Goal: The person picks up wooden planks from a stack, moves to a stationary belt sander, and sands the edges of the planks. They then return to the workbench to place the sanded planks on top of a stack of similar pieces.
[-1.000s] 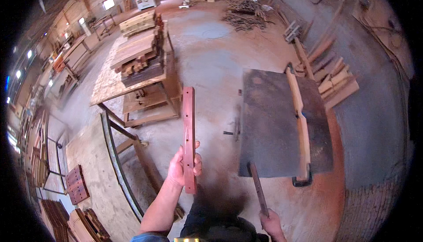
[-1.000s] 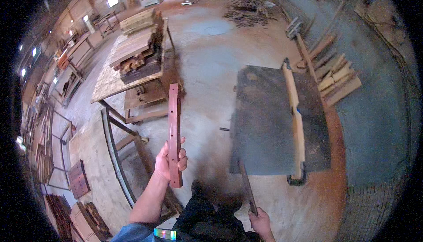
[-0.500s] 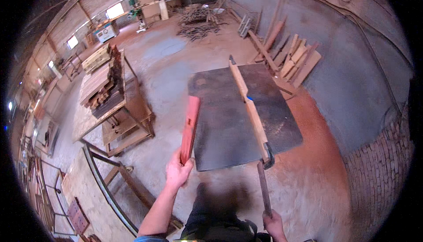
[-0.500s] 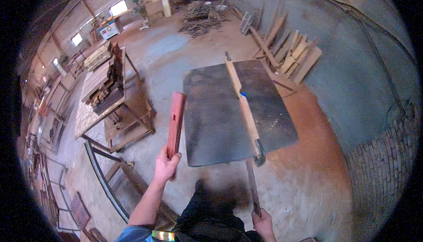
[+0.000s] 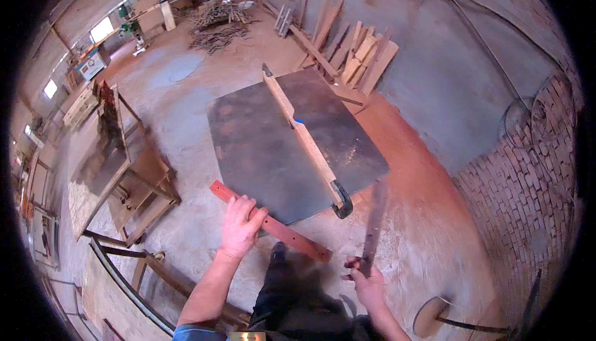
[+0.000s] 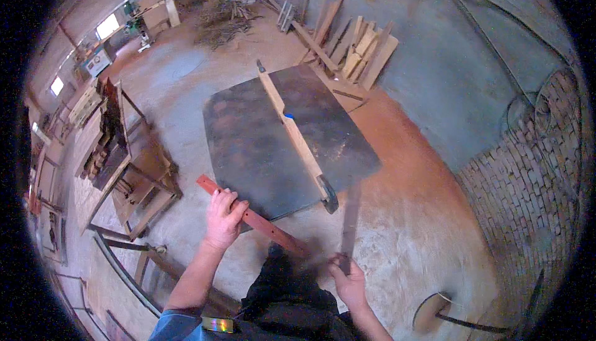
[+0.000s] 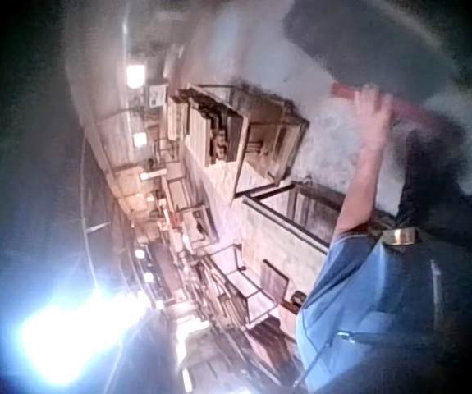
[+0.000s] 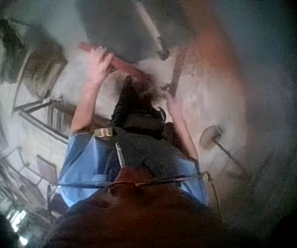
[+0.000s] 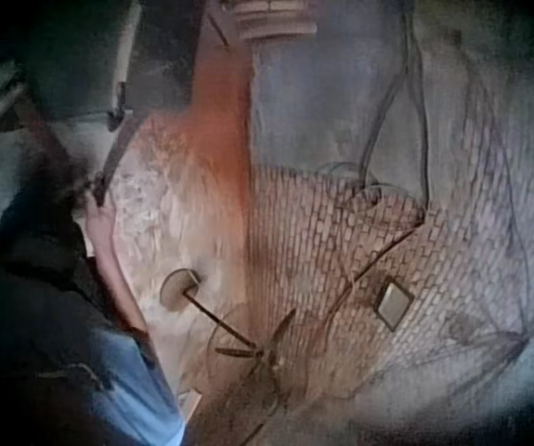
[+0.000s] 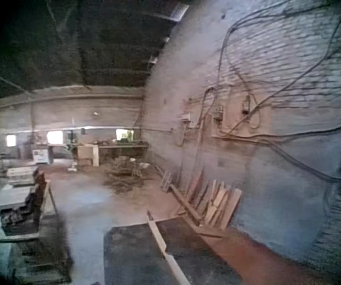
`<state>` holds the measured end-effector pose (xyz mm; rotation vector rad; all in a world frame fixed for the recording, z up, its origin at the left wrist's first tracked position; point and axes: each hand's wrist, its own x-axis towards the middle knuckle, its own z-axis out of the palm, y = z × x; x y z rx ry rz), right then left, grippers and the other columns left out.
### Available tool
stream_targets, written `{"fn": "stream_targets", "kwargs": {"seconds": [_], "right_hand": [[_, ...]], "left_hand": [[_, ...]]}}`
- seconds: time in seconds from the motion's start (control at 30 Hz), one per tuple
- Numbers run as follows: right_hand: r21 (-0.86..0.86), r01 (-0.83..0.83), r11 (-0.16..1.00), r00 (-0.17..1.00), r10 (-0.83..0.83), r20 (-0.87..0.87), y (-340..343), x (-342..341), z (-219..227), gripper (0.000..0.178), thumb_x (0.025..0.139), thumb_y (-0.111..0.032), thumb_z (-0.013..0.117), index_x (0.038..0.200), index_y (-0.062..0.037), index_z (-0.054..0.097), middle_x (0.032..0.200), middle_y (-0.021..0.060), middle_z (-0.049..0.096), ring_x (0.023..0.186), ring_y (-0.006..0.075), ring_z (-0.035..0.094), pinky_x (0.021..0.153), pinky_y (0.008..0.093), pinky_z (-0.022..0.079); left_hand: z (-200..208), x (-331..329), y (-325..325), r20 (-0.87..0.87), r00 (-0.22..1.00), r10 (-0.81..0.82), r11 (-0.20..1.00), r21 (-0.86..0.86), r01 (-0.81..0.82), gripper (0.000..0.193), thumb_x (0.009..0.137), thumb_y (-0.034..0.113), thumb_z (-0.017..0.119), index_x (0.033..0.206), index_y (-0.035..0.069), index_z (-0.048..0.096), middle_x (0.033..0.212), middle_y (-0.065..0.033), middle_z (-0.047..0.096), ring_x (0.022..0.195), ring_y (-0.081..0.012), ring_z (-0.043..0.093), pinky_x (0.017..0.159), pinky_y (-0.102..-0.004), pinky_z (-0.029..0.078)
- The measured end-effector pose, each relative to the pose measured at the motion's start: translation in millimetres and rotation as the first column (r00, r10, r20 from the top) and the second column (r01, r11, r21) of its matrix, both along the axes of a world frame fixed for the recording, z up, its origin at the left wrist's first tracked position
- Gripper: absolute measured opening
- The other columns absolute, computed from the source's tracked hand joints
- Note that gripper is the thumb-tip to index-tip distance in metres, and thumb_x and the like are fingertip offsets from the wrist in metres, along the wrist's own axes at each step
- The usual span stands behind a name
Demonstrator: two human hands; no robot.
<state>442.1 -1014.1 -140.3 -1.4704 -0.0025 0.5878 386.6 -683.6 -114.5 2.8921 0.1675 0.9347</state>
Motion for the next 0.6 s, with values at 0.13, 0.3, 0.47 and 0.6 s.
{"fn": "stream_targets", "kwargs": {"seconds": [0.13, 0.3, 0.47, 0.6], "right_hand": [[0.019, -0.082, 0.996, 0.987, 0.078, 0.139, 35.9, -5.6, 13.0, 0.037, 0.085, 0.004, 0.052, 0.121, 0.0005, 0.054, 0.114, 0.0053, 0.06, 0.103, 0.016, 0.056, 0.09, 0.0292, 0.044], [-0.289, -0.109, 0.951, 0.969, 0.167, 0.184, 43.9, -11.3, 22.5, 0.031, 0.084, 0.001, 0.055, 0.115, -0.0015, 0.058, 0.116, 0.0099, 0.059, 0.106, 0.0182, 0.055, 0.091, 0.0307, 0.043], [-0.398, -0.009, 0.917, 0.929, 0.155, 0.336, 44.0, -13.3, 11.2, 0.025, 0.085, -0.002, 0.058, 0.11, 0.0003, 0.059, 0.104, 0.0086, 0.062, 0.095, 0.0174, 0.059, 0.083, 0.0286, 0.046], [-0.217, 0.128, 0.968, 0.992, -0.129, 0.006, 44.3, -11.5, -18.5, 0.018, 0.086, -0.004, 0.058, 0.104, -0.0017, 0.057, 0.093, 0.0061, 0.061, 0.078, 0.0158, 0.061, 0.069, 0.0258, 0.047]], "left_hand": [[-17.4, 14.9, -3.9, -0.069, 0.988, -0.139, 0.989, -0.068, 0.134, 0.038, 0.064, 0.008, 0.063, 0.101, 0.015, 0.064, 0.103, -0.0105, 0.055, 0.101, -0.0303, 0.053, 0.097, -0.0492, 0.039], [-36.5, 34.7, -10.5, -0.158, 0.951, -0.267, 0.961, -0.12, 0.25, 0.04, 0.065, 0.007, 0.061, 0.104, 0.015, 0.063, 0.108, -0.0091, 0.054, 0.109, -0.0282, 0.051, 0.102, -0.0478, 0.036], [-43.7, 69.0, -18.0, -0.174, 0.91, -0.377, 0.923, -0.148, 0.355, 0.037, 0.067, 0.009, 0.063, 0.103, 0.013, 0.063, 0.109, -0.0084, 0.055, 0.11, -0.0294, 0.051, 0.103, -0.0493, 0.034], [-52.1, 108.3, -30.5, -0.21, 0.917, -0.34, 0.934, -0.192, 0.302, 0.037, 0.076, 0.008, 0.059, 0.112, 0.01, 0.058, 0.113, -0.0098, 0.055, 0.115, -0.0309, 0.049, 0.103, -0.044, 0.036]]}}
